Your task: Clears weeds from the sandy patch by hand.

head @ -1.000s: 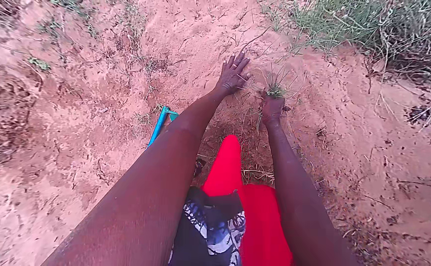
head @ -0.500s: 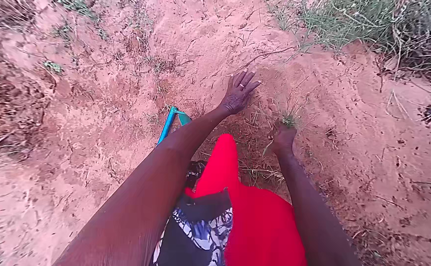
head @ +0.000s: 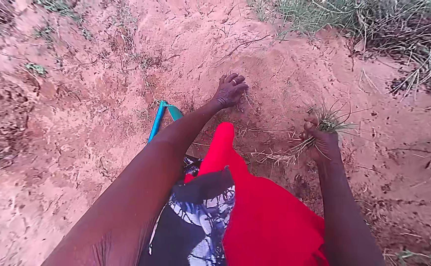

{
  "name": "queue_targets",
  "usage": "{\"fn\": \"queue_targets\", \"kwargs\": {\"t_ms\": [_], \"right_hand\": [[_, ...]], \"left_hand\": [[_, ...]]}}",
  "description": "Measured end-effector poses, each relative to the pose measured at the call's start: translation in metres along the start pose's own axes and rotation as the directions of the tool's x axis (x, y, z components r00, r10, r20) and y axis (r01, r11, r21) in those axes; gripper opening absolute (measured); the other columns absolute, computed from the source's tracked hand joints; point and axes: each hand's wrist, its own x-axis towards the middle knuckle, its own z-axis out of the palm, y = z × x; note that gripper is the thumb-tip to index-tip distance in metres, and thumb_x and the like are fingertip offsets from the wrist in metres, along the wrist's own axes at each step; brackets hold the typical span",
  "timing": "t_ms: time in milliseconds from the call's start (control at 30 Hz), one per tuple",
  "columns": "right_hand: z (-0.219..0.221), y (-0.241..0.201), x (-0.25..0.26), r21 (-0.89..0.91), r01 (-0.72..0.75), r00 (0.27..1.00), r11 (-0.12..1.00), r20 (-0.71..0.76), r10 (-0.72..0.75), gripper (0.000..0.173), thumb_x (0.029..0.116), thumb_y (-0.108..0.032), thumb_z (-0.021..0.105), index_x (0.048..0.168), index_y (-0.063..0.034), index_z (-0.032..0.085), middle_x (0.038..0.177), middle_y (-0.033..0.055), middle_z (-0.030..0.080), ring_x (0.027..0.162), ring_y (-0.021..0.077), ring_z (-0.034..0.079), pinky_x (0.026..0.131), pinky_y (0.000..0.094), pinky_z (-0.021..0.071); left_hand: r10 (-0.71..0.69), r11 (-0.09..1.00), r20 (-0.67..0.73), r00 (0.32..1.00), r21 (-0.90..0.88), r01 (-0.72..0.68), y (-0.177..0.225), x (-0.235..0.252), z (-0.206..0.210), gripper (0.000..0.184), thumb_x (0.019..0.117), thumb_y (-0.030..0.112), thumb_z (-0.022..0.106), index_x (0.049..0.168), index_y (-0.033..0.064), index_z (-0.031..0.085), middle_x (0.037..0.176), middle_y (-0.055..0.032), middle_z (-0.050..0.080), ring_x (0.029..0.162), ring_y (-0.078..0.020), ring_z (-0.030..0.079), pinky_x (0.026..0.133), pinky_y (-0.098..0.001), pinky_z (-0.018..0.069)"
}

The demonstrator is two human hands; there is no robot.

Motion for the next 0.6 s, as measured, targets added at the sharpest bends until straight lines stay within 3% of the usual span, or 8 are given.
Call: {"fn": "queue_targets", "kwargs": {"t_ms": [67,133,200,333,400,500,567,600], "right_hand": [[0.012,0.006,0.007,-0.006,-0.028,0.998,1.000,0.061,0.028,0.025,0.0879,0.012,0.065,0.108,-0.0025,0.064,0.084,0.0031,0.069,0.058,0.0089,0.060,0.056,0.0247,0.0561],[0.038,0.013,0.013,-0.076,-0.032,0.986,0.997,0.161,0.044,0.032,0.0846,0.011,0.072,0.113,-0.0045,0.065,0.096,0.0033,0.070,0.064,0.0079,0.060,0.058,0.0237,0.0544],[0.070,0.020,0.023,-0.235,0.003,0.974,0.972,0.221,0.051,0.046,0.0781,0.005,0.079,0.120,-0.0075,0.065,0.092,0.0008,0.066,0.068,0.0071,0.058,0.064,0.0257,0.0533],[0.138,0.025,0.047,-0.743,0.089,0.960,0.664,0.241,0.141,0.052,0.0823,-0.009,0.083,0.125,0.0088,0.060,0.113,0.0292,0.066,0.105,0.0419,0.066,0.092,0.0602,0.0519],[0.166,0.028,0.058,-0.833,0.168,0.954,0.527,0.272,0.126,0.053,0.0853,-0.014,0.081,0.128,0.0092,0.060,0.121,0.0324,0.065,0.117,0.0475,0.063,0.101,0.0639,0.0474],[0.188,0.037,0.074,-0.830,0.316,0.927,0.460,0.373,0.036,0.062,0.0907,-0.011,0.073,0.147,0.0014,0.052,0.137,0.0317,0.058,0.129,0.0476,0.056,0.109,0.0612,0.0440],[0.202,0.035,0.081,-0.829,0.388,0.907,0.402,0.420,-0.010,0.047,0.0873,-0.008,0.074,0.131,0.0050,0.064,0.139,0.0324,0.054,0.129,0.0485,0.054,0.108,0.0593,0.0442],[0.206,0.037,0.084,-0.800,0.463,0.877,0.381,0.476,-0.065,0.039,0.0850,-0.006,0.075,0.122,0.0062,0.068,0.137,0.0324,0.055,0.129,0.0484,0.053,0.109,0.0582,0.0429]], "left_hand": [[-0.025,1.000,0.065,0.998,-0.017,0.026,0.001,0.001,-0.012,0.032,0.0938,0.022,0.066,0.124,0.0154,0.073,0.147,-0.0163,0.057,0.143,-0.0428,0.044,0.114,-0.0664,0.0279],[-0.036,0.999,0.077,0.996,-0.022,0.038,-0.001,-0.001,-0.017,0.034,0.0922,0.021,0.069,0.125,0.0149,0.073,0.147,-0.0179,0.057,0.142,-0.0437,0.044,0.112,-0.0651,0.0306],[-0.048,0.998,0.066,0.997,-0.037,0.050,-0.001,-0.003,-0.018,0.034,0.0924,0.018,0.068,0.126,0.0131,0.072,0.146,-0.0182,0.057,0.140,-0.0434,0.046,0.109,-0.0630,0.0353],[-0.114,0.988,-0.051,0.992,-0.109,0.108,-0.008,-0.015,-0.002,0.039,0.0893,0.030,0.074,0.123,0.0094,0.072,0.143,-0.0166,0.060,0.140,-0.0406,0.047,0.111,-0.0616,0.0352],[-0.112,0.982,-0.164,0.980,-0.169,0.084,-0.012,-0.024,0.006,0.036,0.0888,0.030,0.076,0.115,0.0060,0.076,0.138,-0.0198,0.063,0.136,-0.0412,0.051,0.114,-0.0595,0.0346],[-0.089,0.985,-0.286,0.954,-0.169,0.041,-0.014,-0.038,0.021,0.024,0.0950,0.018,0.068,0.111,0.0031,0.077,0.128,-0.0201,0.069,0.129,-0.0397,0.057,0.115,-0.0528,0.0361],[-0.141,0.981,-0.231,0.963,-0.167,0.104,0.002,-0.042,0.007,0.027,0.0967,0.012,0.062,0.116,-0.0017,0.074,0.125,-0.0214,0.070,0.128,-0.0390,0.059,0.117,-0.0471,0.0342],[-0.236,0.960,-0.069,0.969,-0.168,0.222,0.025,-0.039,-0.019,0.029,0.1013,0.008,0.057,0.124,-0.0063,0.069,0.129,-0.0230,0.068,0.131,-0.0376,0.056,0.118,-0.0431,0.0311]]}}
